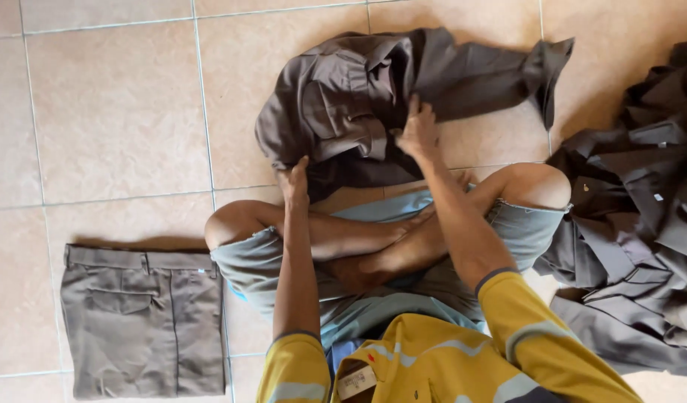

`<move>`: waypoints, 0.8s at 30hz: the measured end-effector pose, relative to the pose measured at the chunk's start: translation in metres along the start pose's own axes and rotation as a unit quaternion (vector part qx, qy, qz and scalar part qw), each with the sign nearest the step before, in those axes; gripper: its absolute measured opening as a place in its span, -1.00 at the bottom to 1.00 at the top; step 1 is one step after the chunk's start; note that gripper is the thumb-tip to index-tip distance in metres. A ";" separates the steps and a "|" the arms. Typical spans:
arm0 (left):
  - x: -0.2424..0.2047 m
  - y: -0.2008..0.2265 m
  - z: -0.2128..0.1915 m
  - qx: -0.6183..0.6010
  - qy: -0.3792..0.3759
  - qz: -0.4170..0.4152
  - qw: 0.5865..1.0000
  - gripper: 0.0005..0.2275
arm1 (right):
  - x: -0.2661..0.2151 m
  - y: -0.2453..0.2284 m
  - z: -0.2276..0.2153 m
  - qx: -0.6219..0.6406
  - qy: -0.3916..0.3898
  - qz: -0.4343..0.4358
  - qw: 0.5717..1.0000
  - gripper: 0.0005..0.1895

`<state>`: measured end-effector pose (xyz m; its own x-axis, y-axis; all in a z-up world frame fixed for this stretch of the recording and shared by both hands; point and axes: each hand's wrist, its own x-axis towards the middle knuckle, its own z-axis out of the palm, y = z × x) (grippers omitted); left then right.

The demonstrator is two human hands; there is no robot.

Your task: A person sitting on the floor is folding and smoothing out several pairs of brown trousers.

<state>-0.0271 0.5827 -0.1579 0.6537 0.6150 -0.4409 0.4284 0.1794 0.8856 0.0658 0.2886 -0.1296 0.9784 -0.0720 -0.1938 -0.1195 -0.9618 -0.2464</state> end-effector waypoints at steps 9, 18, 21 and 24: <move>-0.013 0.070 0.007 -0.125 -0.054 -0.031 0.990 -0.55 | -0.113 -0.086 0.064 0.575 -0.033 -0.209 0.791 -0.14; -0.080 0.303 -0.049 -0.206 -0.300 0.228 0.903 -0.63 | -0.226 -0.118 -0.056 0.861 -0.064 0.052 0.503 -0.58; -0.018 0.262 -0.029 -0.200 -0.262 0.213 0.920 -0.81 | -0.208 -0.107 -0.069 0.976 -0.213 0.031 0.033 -0.69; 0.053 0.191 0.011 0.315 -0.001 0.274 0.909 0.06 | -0.213 -0.090 -0.085 0.534 0.022 -0.036 0.845 -0.65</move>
<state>0.0970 0.6411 -0.0138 0.8776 0.4777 0.0410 0.3089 -0.6287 0.7136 -0.1177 0.3678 0.0148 0.9922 -0.0548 -0.1122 -0.1203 -0.1797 -0.9763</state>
